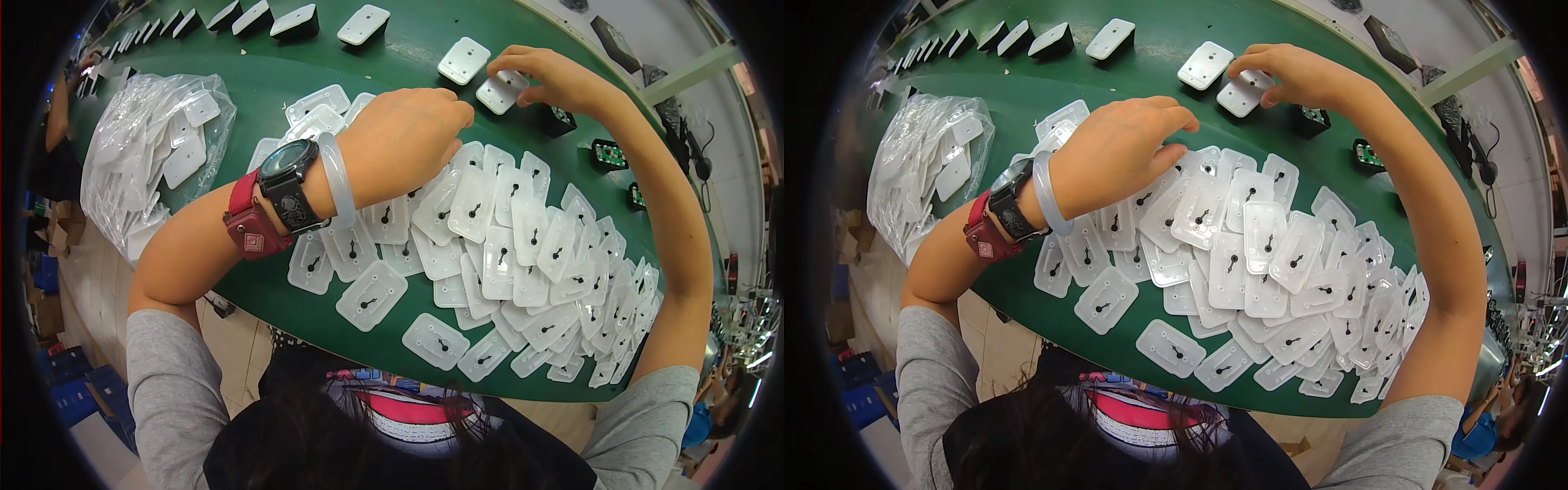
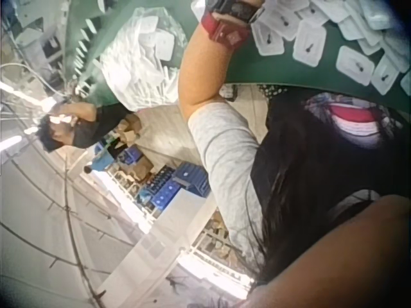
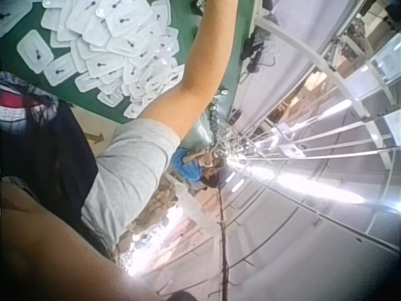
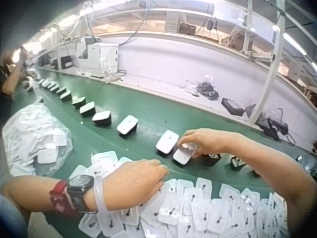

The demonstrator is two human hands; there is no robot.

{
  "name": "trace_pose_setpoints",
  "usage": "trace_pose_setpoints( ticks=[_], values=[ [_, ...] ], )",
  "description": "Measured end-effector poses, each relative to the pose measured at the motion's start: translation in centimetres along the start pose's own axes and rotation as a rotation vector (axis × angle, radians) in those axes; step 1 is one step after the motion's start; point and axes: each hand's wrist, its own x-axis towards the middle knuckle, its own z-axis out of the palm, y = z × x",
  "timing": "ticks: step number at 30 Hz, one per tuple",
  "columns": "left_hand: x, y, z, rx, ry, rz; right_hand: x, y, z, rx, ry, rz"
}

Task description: Assemble small electronic components by placing printed circuit boards into plastic housings on a production line.

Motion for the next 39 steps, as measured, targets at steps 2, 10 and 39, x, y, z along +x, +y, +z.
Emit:
trace_pose_setpoints(
  ticks=[2,10,39],
  values=[
    [0.4,-0.1,0.6,0.030,-0.005,0.011,0.0,-0.1,0.0,0.009,-0.009,0.029],
    [4.5,1.4,4.1,0.115,-0.120,0.100,0.1,0.5,0.4,0.158,0.018,0.057],
    [5.8,0.5,2.5,0.089,-0.153,-0.064,-15.6,-9.2,-0.8,0.574,0.482,0.434]
  ],
)
